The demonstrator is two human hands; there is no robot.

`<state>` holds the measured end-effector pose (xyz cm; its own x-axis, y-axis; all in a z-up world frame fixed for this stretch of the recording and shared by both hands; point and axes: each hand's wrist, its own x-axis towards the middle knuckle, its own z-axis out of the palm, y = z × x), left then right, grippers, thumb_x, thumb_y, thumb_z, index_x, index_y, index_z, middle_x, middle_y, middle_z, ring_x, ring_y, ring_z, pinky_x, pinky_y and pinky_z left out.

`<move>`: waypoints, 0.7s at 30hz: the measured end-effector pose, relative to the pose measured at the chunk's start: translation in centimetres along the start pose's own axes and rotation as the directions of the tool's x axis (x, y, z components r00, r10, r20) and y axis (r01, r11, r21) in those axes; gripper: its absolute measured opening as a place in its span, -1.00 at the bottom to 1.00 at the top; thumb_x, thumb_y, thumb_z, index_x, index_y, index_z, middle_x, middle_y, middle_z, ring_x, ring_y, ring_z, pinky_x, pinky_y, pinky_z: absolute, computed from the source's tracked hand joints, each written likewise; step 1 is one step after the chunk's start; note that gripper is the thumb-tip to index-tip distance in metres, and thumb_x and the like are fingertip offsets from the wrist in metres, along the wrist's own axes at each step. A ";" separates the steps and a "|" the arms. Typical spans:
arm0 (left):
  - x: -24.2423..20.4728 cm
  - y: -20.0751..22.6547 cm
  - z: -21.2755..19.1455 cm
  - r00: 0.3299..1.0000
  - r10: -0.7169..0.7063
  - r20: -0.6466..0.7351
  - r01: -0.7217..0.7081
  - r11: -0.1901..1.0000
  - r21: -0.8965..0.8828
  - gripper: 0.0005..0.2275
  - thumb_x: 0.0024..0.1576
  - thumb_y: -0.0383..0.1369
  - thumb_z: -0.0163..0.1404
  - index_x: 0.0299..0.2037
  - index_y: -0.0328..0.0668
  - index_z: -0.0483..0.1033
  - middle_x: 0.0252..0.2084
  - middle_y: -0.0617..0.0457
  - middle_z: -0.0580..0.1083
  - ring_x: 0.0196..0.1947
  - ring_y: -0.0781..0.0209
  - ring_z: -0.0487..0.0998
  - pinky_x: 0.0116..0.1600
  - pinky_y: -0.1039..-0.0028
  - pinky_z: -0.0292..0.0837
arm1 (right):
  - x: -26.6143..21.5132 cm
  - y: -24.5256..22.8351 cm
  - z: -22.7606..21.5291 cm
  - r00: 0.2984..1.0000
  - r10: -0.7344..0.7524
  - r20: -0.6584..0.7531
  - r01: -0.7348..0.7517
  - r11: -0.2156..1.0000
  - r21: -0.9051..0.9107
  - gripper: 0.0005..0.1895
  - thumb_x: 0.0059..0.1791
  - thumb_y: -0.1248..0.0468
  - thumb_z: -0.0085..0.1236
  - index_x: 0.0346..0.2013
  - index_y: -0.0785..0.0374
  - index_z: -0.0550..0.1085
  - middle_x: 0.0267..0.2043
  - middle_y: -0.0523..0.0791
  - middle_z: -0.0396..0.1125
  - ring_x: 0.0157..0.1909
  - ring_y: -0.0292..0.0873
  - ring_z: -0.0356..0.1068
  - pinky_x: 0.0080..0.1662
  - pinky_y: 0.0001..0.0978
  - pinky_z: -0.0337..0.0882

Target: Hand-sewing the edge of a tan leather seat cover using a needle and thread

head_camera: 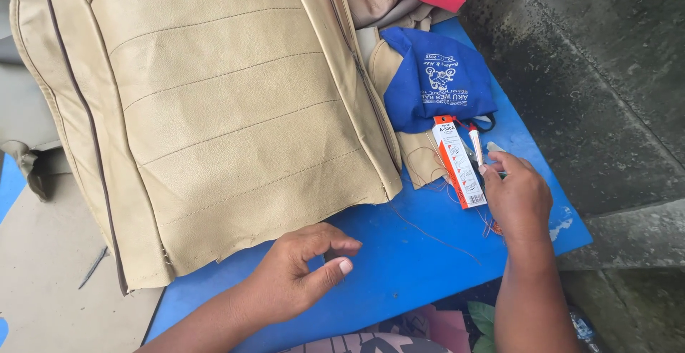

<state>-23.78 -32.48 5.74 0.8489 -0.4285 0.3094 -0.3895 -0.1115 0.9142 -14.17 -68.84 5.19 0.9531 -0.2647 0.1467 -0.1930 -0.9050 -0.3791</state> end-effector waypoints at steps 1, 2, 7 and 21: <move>0.0 -0.1 0.1 1.000 -0.002 -0.001 0.002 1.000 0.000 -0.77 0.22 -0.24 0.03 -0.03 -0.14 0.60 -0.12 0.01 0.63 -0.14 0.17 0.69 -0.01 0.41 0.58 | 0.0 0.1 0.2 0.993 -0.080 -0.083 0.077 0.996 -0.036 -0.66 0.13 0.19 0.08 0.20 0.12 0.53 0.00 -0.09 0.45 -0.04 0.00 0.44 -0.36 -0.02 0.42; 0.1 -0.2 0.1 1.000 -0.001 -0.004 0.001 1.000 0.000 -0.77 0.22 -0.24 0.03 -0.03 -0.14 0.60 -0.12 0.01 0.63 -0.14 0.17 0.69 -0.01 0.41 0.58 | 0.4 -0.7 0.4 0.993 -0.083 -0.083 0.080 0.996 -0.037 -0.66 0.13 0.19 0.08 0.20 0.12 0.53 0.00 -0.09 0.45 -0.04 0.00 0.44 -0.36 -0.02 0.42; -0.1 -0.9 0.5 0.999 -0.043 0.027 0.044 0.999 -0.016 -0.77 0.21 -0.26 0.03 -0.02 -0.11 0.61 -0.13 0.03 0.62 -0.13 0.21 0.67 0.00 0.44 0.56 | 4.2 -2.0 5.2 0.877 -0.475 -0.075 0.442 0.857 -0.265 -0.83 0.05 0.04 0.25 -0.22 0.01 0.64 -0.25 -0.09 0.48 -0.27 -0.03 0.47 -0.40 -0.10 0.44; -0.3 -1.1 1.0 1.000 0.018 0.007 -0.018 0.999 0.028 -0.78 0.20 -0.30 0.04 -0.01 -0.15 0.59 -0.10 0.00 0.59 -0.17 0.18 0.64 -0.04 0.45 0.55 | 3.5 -8.2 -1.4 0.942 -0.074 0.327 -0.065 0.916 0.395 -0.86 0.04 0.23 0.13 -0.28 0.17 0.61 -0.45 -0.19 0.39 -0.44 -0.33 0.26 -0.35 -0.44 0.26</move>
<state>-23.94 -33.12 4.41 0.8392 -0.4368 0.3239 -0.4146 -0.1286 0.9009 -9.58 -62.86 10.11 0.9885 -0.0739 -0.1322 -0.1469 -0.6808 -0.7176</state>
